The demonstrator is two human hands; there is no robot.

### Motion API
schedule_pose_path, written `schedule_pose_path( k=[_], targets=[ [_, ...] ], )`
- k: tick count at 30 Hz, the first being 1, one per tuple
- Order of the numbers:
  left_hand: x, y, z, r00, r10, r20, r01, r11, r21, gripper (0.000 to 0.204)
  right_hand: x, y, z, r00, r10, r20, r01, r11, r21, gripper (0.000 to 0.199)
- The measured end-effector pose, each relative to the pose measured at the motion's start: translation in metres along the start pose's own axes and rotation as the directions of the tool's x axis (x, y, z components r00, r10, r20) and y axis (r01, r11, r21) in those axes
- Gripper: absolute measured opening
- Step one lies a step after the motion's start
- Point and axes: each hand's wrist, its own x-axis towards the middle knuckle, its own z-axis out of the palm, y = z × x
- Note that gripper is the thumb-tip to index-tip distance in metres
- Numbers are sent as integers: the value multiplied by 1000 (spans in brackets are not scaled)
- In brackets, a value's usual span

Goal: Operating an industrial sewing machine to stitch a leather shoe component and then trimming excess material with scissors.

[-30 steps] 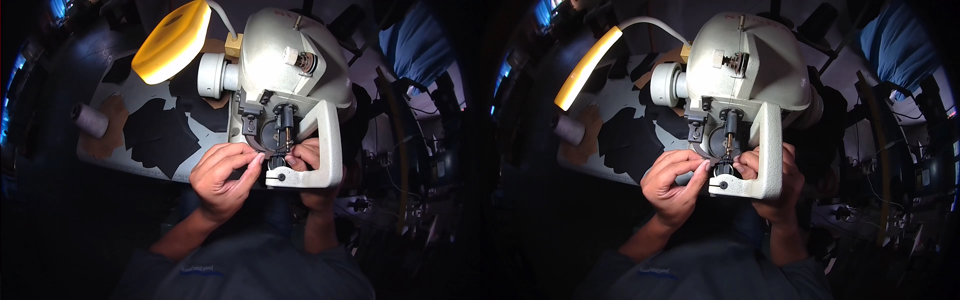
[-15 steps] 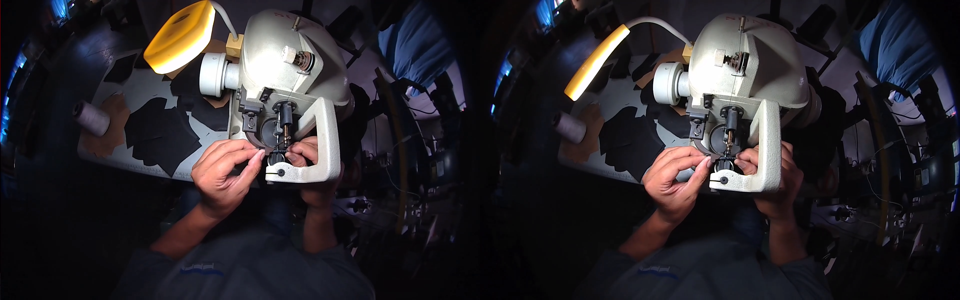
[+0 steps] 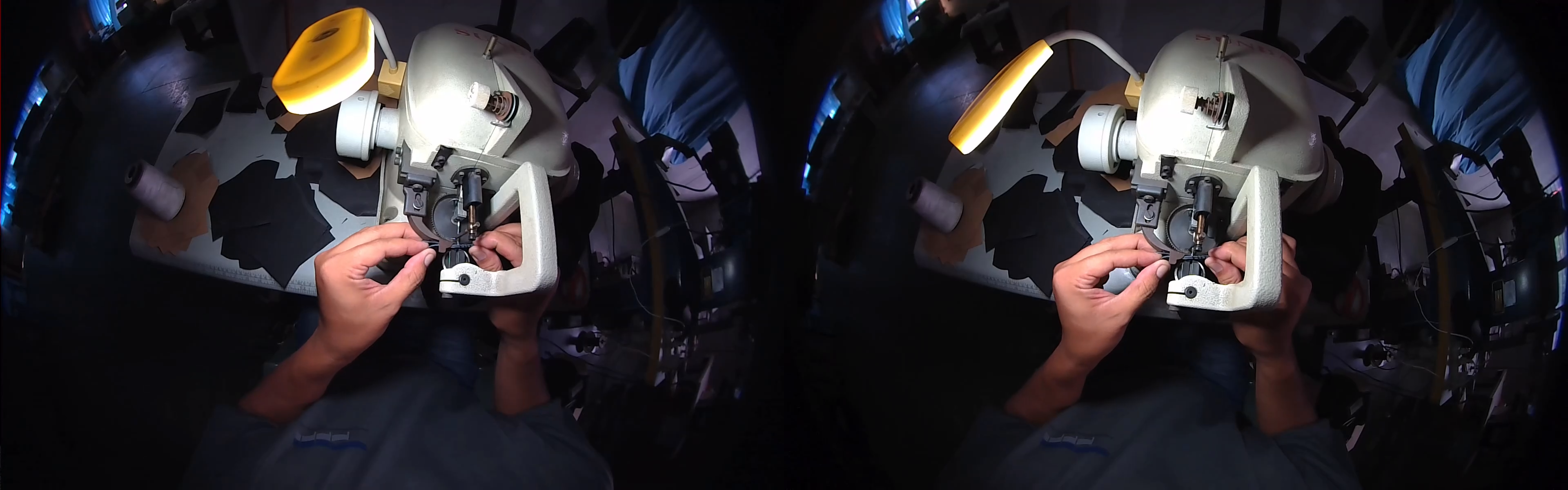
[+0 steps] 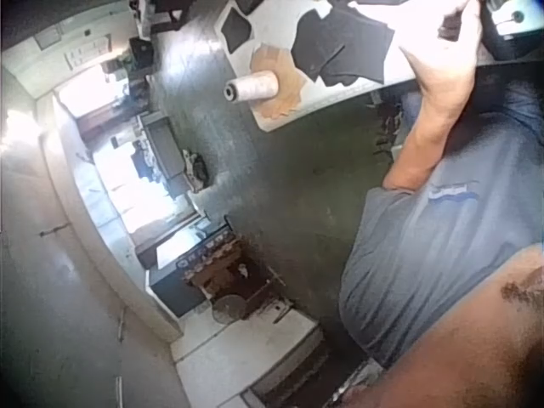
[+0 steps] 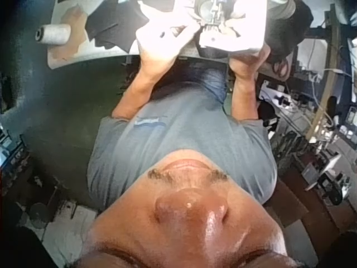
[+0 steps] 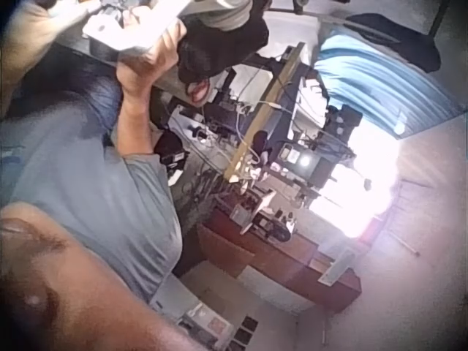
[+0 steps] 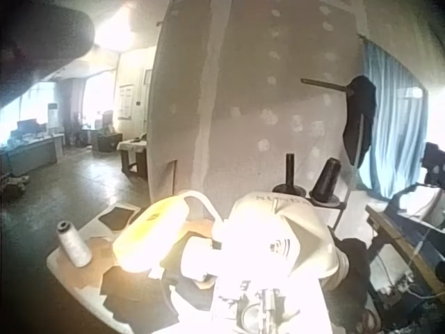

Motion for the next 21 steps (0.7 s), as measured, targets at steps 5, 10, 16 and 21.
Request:
schedule_pose_path(
  k=[5,10,16,21],
  targets=[
    [0,0,0,999,-20,-25,19,999,-39,12,-1,0,0,1000,-4,6,4,1000,25,16],
    [1,0,-1,990,-141,10,141,976,-166,12,0,1,0,1000,-8,2,8,1000,24,17],
    [-3,3,-1,981,-193,20,193,963,-189,11,-1,2,1,1000,-5,-7,5,999,42,18],
    [-2,1,0,961,-276,19,266,900,-345,25,-1,1,0,1000,15,3,-15,999,48,18]
  ],
)
